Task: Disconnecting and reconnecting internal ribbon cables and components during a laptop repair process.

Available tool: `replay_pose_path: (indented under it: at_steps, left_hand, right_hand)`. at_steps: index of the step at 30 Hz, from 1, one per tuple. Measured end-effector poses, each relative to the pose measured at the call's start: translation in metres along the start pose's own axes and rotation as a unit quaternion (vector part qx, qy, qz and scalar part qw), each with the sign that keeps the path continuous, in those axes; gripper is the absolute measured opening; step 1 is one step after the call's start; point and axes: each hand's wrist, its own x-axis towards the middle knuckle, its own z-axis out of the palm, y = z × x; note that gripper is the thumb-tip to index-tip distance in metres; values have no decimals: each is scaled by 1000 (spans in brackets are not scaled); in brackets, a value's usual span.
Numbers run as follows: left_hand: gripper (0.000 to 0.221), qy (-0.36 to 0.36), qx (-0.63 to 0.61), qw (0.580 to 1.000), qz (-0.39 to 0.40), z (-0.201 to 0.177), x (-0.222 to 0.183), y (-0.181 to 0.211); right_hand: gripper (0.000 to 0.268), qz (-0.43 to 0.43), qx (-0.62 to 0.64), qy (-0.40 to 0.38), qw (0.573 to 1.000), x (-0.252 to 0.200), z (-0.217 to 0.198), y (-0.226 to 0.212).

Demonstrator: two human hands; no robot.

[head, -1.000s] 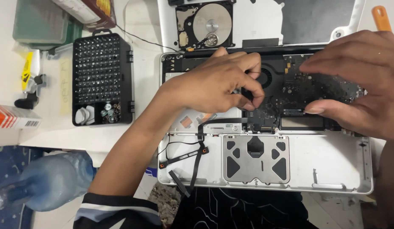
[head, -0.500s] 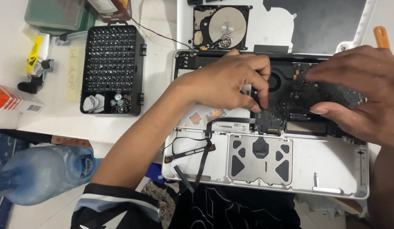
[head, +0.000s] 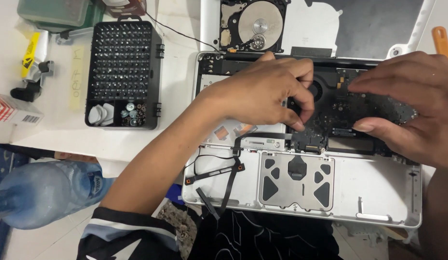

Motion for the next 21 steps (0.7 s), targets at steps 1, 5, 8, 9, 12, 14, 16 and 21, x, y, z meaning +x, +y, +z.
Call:
replay_pose_path:
  at_steps: [1, 5, 8, 9, 12, 14, 16, 21]
  left_hand:
    - [10, -5, 7, 1000, -7, -1, 0, 1]
    - [9, -13, 9, 1000, -5, -3, 0, 5]
    - [10, -16, 9, 1000, 2, -2, -2, 6]
    - [12, -20, 18, 1000, 5, -1, -2, 7]
    - [14, -19, 33, 999, 15, 1, -1, 5]
    - [14, -16, 41, 999, 23, 2, 0, 4]
    - [13, -19, 43, 999, 21, 2, 0, 5]
    - [13, -7, 33, 999, 26, 3, -2, 4]
  right_hand:
    - [53, -10, 3, 3, 1000, 1, 0, 0]
    - [50, 0, 2, -14, 1000, 4, -2, 0]
    - [57, 5, -20, -30, 999, 6, -3, -2]
    - [56, 8, -14, -25, 1000, 6, -2, -2]
    - [54, 15, -13, -21, 1000, 6, -1, -4]
    - [53, 19, -17, -23, 999, 7, -1, -4]
    - [53, 10, -7, -23, 1000, 8, -1, -4]
    - [52, 22, -10, -19, 1000, 5, 1, -3]
